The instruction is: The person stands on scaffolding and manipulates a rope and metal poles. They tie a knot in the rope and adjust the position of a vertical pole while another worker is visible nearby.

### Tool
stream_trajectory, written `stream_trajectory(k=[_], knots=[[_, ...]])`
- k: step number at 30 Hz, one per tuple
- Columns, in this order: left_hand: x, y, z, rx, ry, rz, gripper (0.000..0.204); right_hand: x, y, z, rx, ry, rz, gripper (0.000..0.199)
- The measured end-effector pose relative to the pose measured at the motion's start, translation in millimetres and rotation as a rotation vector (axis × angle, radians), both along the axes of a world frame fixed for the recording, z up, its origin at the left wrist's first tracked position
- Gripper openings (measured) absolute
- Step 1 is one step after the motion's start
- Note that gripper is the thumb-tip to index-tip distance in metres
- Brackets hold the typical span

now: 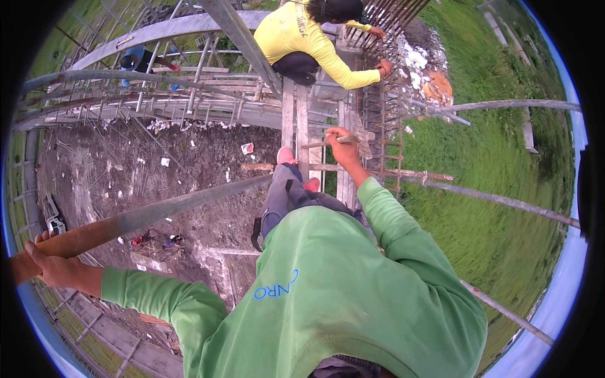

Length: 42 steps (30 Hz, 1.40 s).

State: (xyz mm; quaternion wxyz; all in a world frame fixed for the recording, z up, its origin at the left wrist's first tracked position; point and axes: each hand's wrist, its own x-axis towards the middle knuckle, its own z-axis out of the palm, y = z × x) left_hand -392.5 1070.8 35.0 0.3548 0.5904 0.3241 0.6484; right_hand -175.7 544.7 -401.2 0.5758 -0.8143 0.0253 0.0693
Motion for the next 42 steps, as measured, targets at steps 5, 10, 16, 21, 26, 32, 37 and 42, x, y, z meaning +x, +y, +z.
stream_trajectory(k=[5,10,16,21,26,32,37,42], knots=[[3.3,-1.0,-0.8,0.010,-0.010,0.010,0.042,-15.1,-5.1,-2.5,0.105,0.035,0.005,0.015],[4.5,-1.5,-1.8,-0.003,-0.003,0.034,0.042,-37.0,-13.6,-17.8,0.064,-0.044,0.144,0.014],[7.2,-6.3,-1.3,0.012,-0.002,0.056,0.043,-49.2,-8.6,-38.5,0.026,-0.022,0.057,0.016],[7.4,-5.6,-2.6,0.039,-0.010,0.057,0.044,-52.9,-8.3,-27.0,0.050,-0.102,0.065,0.019],[3.4,1.3,-3.0,0.036,-0.008,0.024,0.047,-49.4,-8.1,-23.7,-0.001,-0.084,0.081,0.020],[1.2,5.1,-3.0,0.020,-0.006,0.015,0.049,-43.2,-4.0,-49.4,0.099,-0.134,0.067,0.015],[1.0,4.4,-3.4,0.029,0.003,0.022,0.048,-47.1,-9.3,-52.9,0.106,-0.150,0.046,0.013],[-0.8,7.6,-3.9,0.037,0.006,0.005,0.047,-50.0,-9.6,-48.7,0.111,-0.146,0.043,0.014]])
